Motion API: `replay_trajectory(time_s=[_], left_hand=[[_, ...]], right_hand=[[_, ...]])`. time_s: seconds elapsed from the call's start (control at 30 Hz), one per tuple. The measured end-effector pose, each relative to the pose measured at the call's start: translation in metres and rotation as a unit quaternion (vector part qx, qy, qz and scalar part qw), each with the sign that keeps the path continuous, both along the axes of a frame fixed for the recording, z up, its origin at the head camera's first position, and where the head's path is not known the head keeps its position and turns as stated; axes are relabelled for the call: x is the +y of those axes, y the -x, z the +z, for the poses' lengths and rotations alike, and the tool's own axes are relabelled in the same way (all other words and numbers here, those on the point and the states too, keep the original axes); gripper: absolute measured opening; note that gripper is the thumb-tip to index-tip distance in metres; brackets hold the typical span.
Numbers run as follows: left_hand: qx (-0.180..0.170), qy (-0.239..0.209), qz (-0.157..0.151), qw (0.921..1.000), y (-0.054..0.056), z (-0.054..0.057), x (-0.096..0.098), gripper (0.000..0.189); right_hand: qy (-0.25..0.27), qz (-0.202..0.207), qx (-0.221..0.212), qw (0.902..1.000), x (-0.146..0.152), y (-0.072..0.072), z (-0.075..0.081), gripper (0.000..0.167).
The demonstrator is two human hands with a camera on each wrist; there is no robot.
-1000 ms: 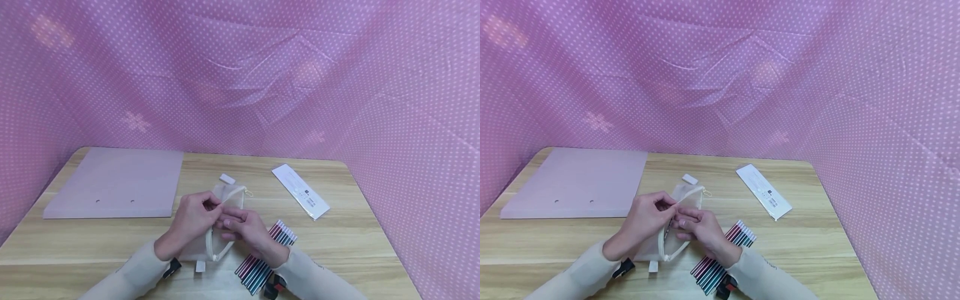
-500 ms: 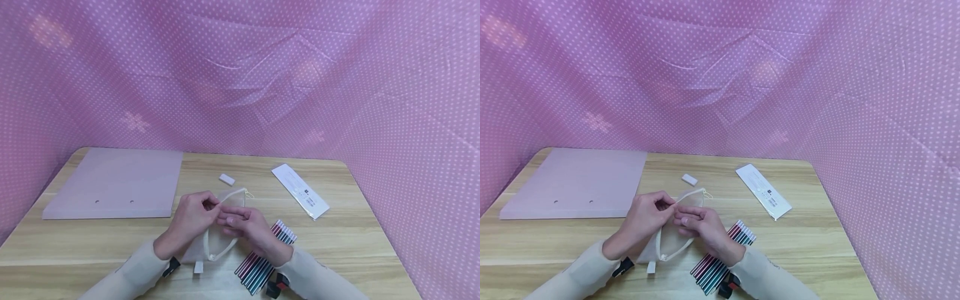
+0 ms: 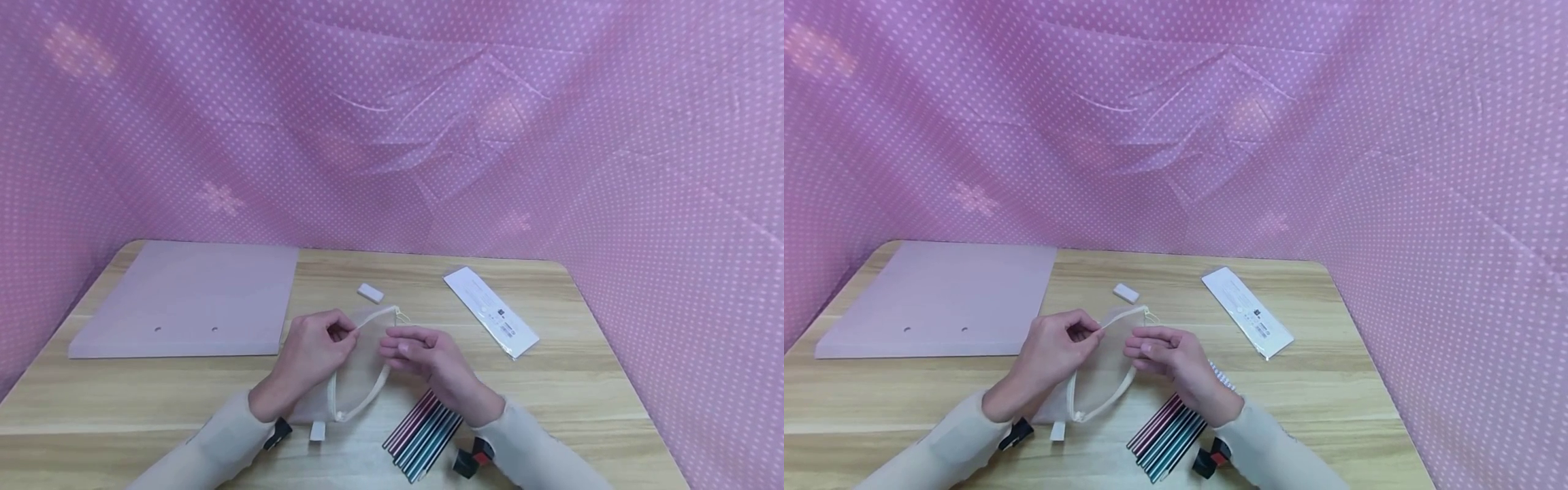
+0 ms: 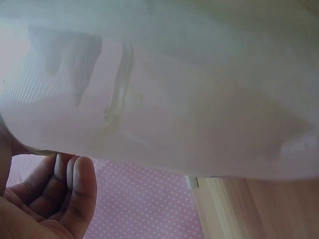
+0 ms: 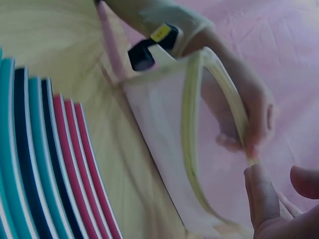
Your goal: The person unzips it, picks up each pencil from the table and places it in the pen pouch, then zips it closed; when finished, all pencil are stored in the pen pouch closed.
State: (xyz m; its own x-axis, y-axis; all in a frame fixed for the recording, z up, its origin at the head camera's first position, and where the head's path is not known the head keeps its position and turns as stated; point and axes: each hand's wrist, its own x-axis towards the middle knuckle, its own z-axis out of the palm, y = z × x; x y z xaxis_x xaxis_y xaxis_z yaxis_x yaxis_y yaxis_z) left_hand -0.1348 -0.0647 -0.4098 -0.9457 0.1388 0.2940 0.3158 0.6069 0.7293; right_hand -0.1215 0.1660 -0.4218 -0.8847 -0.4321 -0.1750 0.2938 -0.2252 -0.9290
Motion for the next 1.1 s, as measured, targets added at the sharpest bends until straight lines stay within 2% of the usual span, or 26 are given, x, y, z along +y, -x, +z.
replay_trajectory(time_s=[0.17, 0.4, 0.5, 0.6, 0.67, 0.73, 0.9, 0.97, 1.03, 1.1], left_hand=[[-0.016, -0.004, 0.002, 0.9999, 0.000, 0.002, -0.001, 0.004], [-0.007, -0.010, 0.004, 0.9999, 0.000, 0.001, -0.002, 0.007], [-0.009, -0.010, 0.004, 0.9999, 0.000, 0.001, -0.002, 0.007], [-0.009, -0.009, 0.003, 0.9999, -0.001, 0.001, -0.002, 0.006], [-0.008, -0.009, 0.002, 0.9999, -0.001, 0.000, -0.002, 0.006], [-0.006, -0.009, 0.002, 0.9999, 0.000, 0.000, -0.002, 0.007], [-0.002, -0.009, 0.001, 1.0000, 0.000, 0.000, -0.002, 0.008], [-0.002, -0.008, 0.001, 1.0000, 0.000, -0.001, -0.002, 0.007], [-0.002, -0.008, 0.001, 1.0000, 0.000, -0.001, -0.002, 0.007], [-0.001, -0.007, 0.000, 1.0000, 0.000, 0.000, -0.002, 0.007]], right_hand=[[-0.005, -0.012, 0.025, 0.9996, 0.019, 0.006, 0.000, 0.053], [-0.032, -0.039, 0.050, 0.9975, 0.047, 0.014, -0.002, 0.046], [-0.063, -0.037, 0.062, 0.9954, 0.058, 0.017, -0.004, 0.045], [-0.129, -0.020, 0.083, 0.9879, 0.067, 0.020, -0.007, 0.045], [-0.183, 0.003, 0.104, 0.9775, 0.071, 0.021, -0.009, 0.044], [-0.243, 0.030, 0.128, 0.9611, 0.074, 0.023, -0.011, 0.040], [-0.354, 0.126, 0.200, 0.9047, 0.074, 0.023, -0.017, 0.030], [-0.377, 0.162, 0.234, 0.8814, 0.073, 0.022, -0.019, 0.028], [-0.384, 0.187, 0.266, 0.8641, 0.071, 0.020, -0.022, 0.028], [-0.379, 0.206, 0.290, 0.8543, 0.070, 0.019, -0.024, 0.029]])
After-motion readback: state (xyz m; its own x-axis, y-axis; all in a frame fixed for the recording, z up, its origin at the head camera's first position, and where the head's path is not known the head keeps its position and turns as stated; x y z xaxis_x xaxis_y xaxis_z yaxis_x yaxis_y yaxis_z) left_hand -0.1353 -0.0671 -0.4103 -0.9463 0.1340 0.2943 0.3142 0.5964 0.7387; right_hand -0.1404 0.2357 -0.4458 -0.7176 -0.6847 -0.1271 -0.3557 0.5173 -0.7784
